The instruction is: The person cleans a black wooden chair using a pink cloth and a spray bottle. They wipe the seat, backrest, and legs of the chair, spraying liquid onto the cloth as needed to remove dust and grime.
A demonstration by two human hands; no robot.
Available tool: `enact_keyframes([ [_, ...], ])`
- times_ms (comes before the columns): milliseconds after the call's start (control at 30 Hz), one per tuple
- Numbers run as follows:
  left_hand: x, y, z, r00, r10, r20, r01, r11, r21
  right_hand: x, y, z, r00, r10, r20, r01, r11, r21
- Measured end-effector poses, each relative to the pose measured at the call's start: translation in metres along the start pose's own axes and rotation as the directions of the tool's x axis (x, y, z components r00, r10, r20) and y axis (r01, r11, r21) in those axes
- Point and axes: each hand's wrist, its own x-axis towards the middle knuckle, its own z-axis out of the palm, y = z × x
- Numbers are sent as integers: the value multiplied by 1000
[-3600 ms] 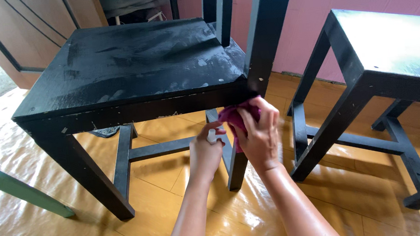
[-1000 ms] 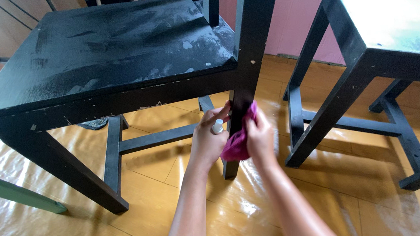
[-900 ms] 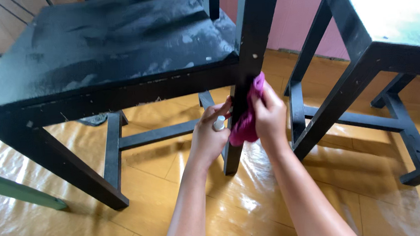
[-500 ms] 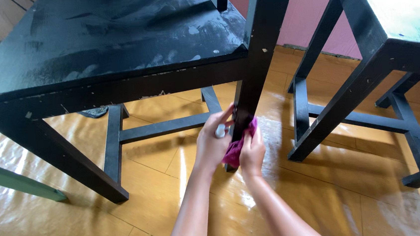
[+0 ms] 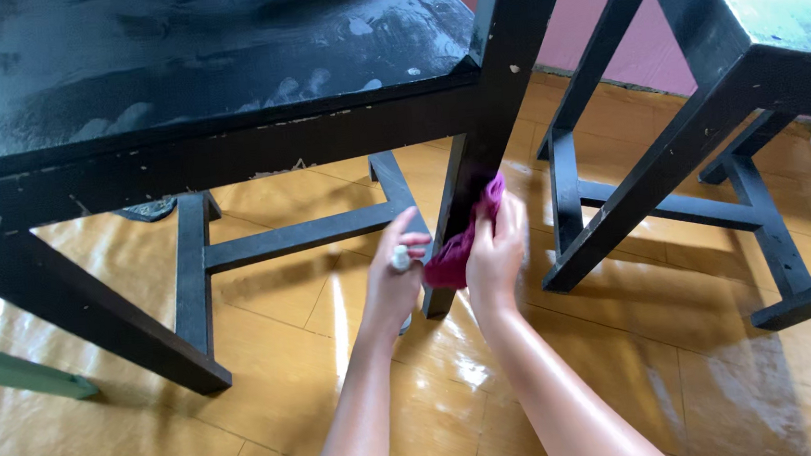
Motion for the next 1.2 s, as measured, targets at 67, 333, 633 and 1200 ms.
enact_keyframes([
  [67, 2, 1, -4, 987, -139, -75, 139, 990, -13, -11, 15, 4, 990, 139, 34, -140, 990, 25],
  [333, 3, -11, -5, 858, -513, 4, 489, 815, -311, -60, 105, 23, 977, 213, -12, -211, 972, 107],
  [633, -19, 25, -19, 889, -456, 34, 454, 872, -183, -35, 52, 1, 984, 174, -29, -164, 962, 219],
  [1200, -27, 35, 33, 866, -463, 187, 494, 736, -463, -65, 122, -3, 764, 562, 315, -640, 600, 480],
])
